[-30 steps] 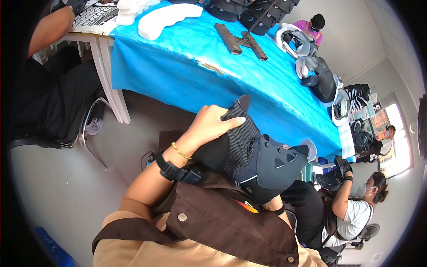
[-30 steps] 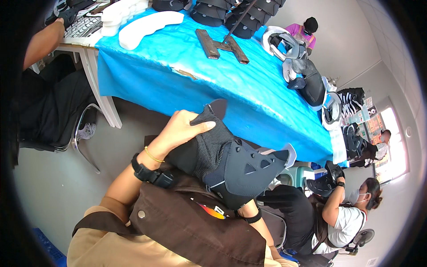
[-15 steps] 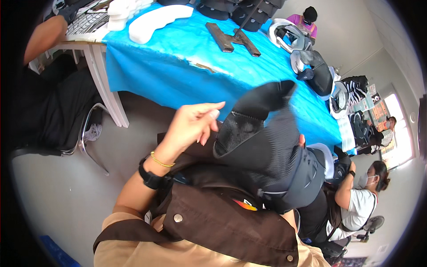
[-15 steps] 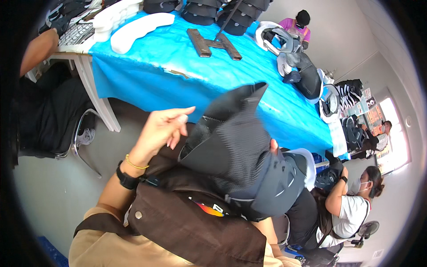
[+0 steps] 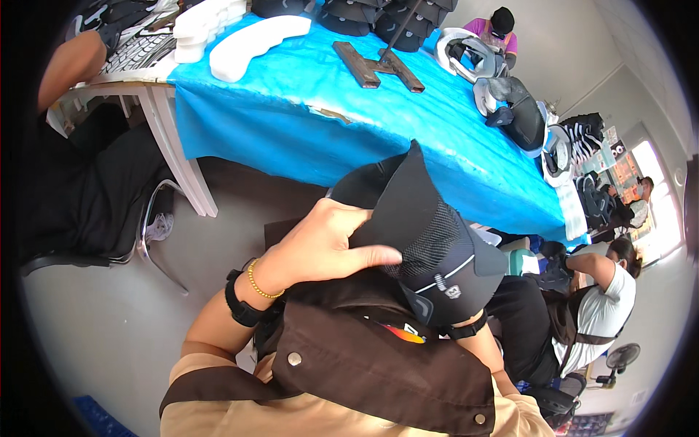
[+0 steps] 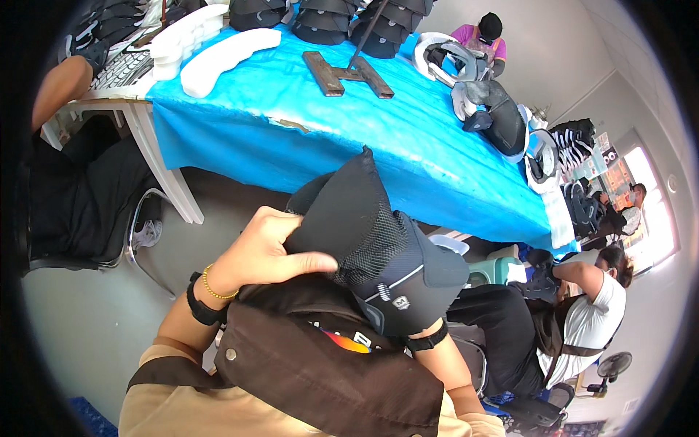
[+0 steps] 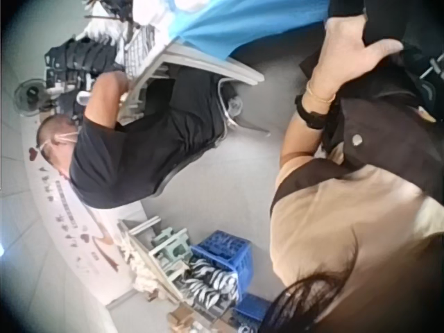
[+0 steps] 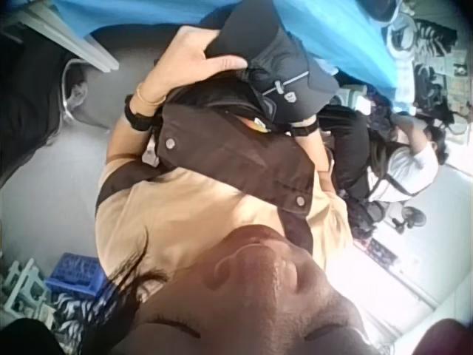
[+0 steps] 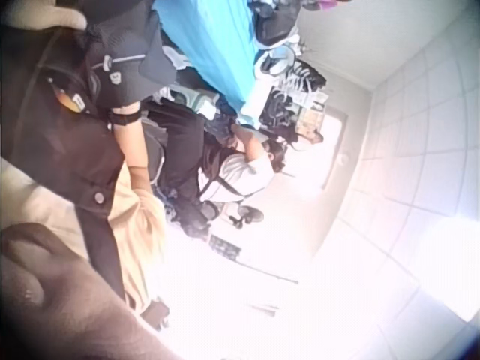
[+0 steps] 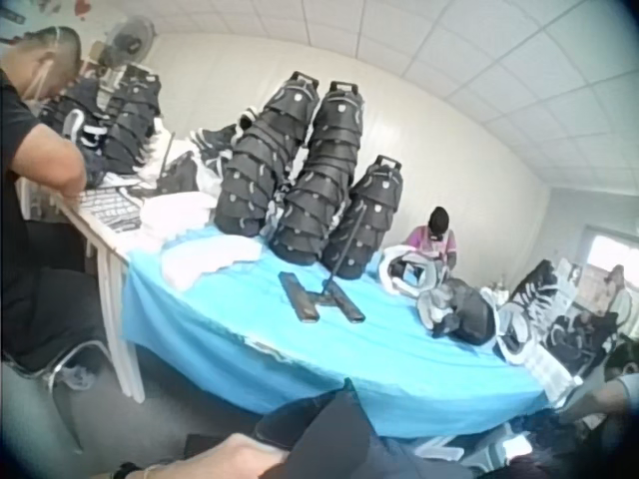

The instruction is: Inspecting and preparing shoe upper components for assembly.

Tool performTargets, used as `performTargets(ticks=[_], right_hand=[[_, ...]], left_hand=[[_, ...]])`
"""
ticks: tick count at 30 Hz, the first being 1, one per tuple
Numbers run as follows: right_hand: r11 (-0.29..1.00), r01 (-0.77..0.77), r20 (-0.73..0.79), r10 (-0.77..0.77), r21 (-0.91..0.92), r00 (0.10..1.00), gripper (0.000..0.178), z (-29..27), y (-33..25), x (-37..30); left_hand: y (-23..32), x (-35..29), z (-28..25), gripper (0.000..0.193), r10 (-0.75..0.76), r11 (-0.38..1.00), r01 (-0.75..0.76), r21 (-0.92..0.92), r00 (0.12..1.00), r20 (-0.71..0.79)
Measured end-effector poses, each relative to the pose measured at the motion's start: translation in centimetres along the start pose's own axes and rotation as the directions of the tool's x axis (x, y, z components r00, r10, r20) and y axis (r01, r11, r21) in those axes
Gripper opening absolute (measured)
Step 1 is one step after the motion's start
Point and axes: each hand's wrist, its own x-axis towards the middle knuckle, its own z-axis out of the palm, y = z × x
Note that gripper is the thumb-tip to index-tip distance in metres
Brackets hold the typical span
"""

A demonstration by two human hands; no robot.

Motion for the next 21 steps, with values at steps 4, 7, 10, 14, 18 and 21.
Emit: performTargets(ticks=[4,7,10,14,18,21], right_hand=[[1.000,-0.025,0.006,0.025,0.012,1.000,0.053,0.2,1.1,0.4],[0.999,-0.009,0.026,0.008,0.034,1.000,0.053,0.2,1.1,0.8],[0.998,0.023,0.043,-0.026,0.060,0.999,0.054,-0.2,0.6,0.1],[0.983,0.031,0.084,-0.047,0.181,0.995,0.051,-1.8,0.3,-0.4],[0.995,0.011,-0.126,0.002,0.099,0.992,0.050,-0.6,-0.7,-0.7],[0.998,-0.049,-0.107,0.053,0.039,0.993,0.047,0.7,-1.4,-1.1]], left_hand=[[-0.5,-0.3,0.4,0.025,-0.128,0.983,0.117,-0.141,0.990,-0.067],[-0.9,-0.3,1.3,0.024,-0.224,0.969,0.182,-0.168,0.936,-0.272],[-1.2,-0.2,0.9,0.028,-0.246,0.969,0.245,-0.031,0.944,-0.221],[-1.8,0.3,0.1,0.039,-0.502,0.800,0.428,-0.420,0.861,-0.079],[-1.5,1.1,-1.0,0.033,-0.507,0.702,0.534,-0.471,0.839,0.195],[-1.2,1.2,-1.0,0.025,-0.489,0.615,0.551,-0.564,0.828,0.275]])
